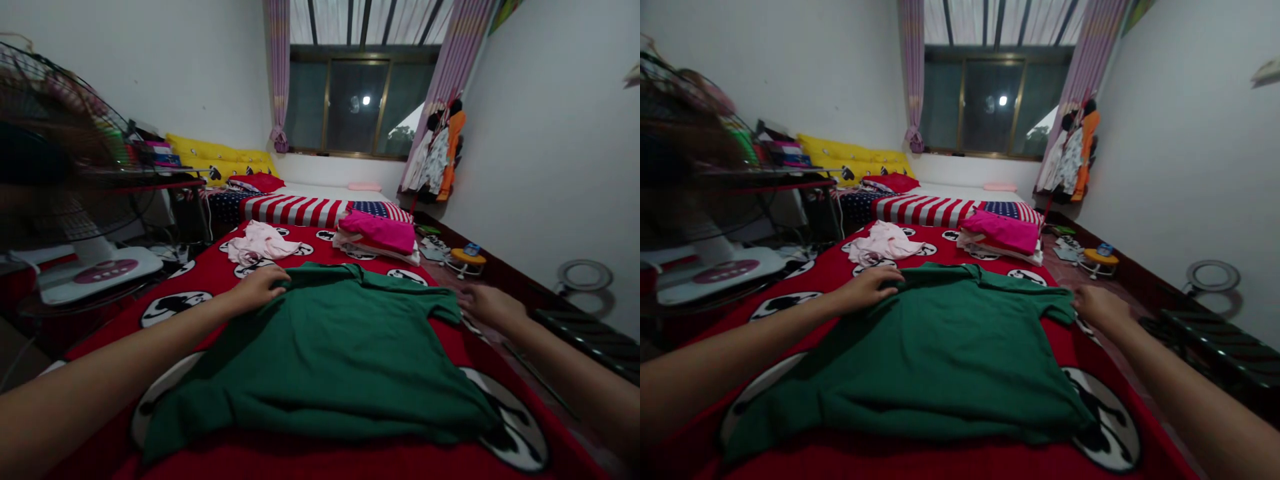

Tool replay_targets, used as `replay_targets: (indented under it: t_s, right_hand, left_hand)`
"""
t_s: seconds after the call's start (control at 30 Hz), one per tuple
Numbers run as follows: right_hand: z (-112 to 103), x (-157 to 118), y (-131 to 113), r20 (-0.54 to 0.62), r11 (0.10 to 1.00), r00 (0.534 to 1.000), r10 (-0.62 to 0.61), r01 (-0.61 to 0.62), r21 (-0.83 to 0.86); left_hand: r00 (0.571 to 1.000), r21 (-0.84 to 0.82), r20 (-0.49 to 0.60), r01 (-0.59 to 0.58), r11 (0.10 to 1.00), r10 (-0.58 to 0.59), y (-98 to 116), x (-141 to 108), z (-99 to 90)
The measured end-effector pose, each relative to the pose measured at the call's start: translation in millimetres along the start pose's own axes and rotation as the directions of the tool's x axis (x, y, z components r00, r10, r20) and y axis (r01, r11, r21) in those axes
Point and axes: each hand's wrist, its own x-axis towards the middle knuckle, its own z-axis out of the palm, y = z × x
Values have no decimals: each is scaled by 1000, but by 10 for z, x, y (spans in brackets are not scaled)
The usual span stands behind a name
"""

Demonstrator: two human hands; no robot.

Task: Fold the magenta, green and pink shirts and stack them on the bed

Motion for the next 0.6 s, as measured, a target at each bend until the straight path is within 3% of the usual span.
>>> replay_targets:
  t_s: [0.1,0.23,0.37,0.5,0.6]
  right_hand:
    - [-34,33,-291,-42,995,999,-25,29,92]
    - [34,58,-882,-36,972,981,-192,195,128]
    - [166,143,-1302,-75,954,957,-279,285,91]
    - [256,234,-1516,-81,941,944,-319,326,94]
    - [199,375,-1553,-95,944,950,-296,307,125]
  left_hand:
    - [972,43,-134,200,979,-193,-203,84,-48]
    - [927,-68,14,376,924,-376,-297,214,6]
    - [911,-120,110,409,905,-398,-372,330,32]
    - [921,-163,252,341,926,-295,-461,394,1]
    - [933,-100,211,319,943,-293,-527,482,-132]
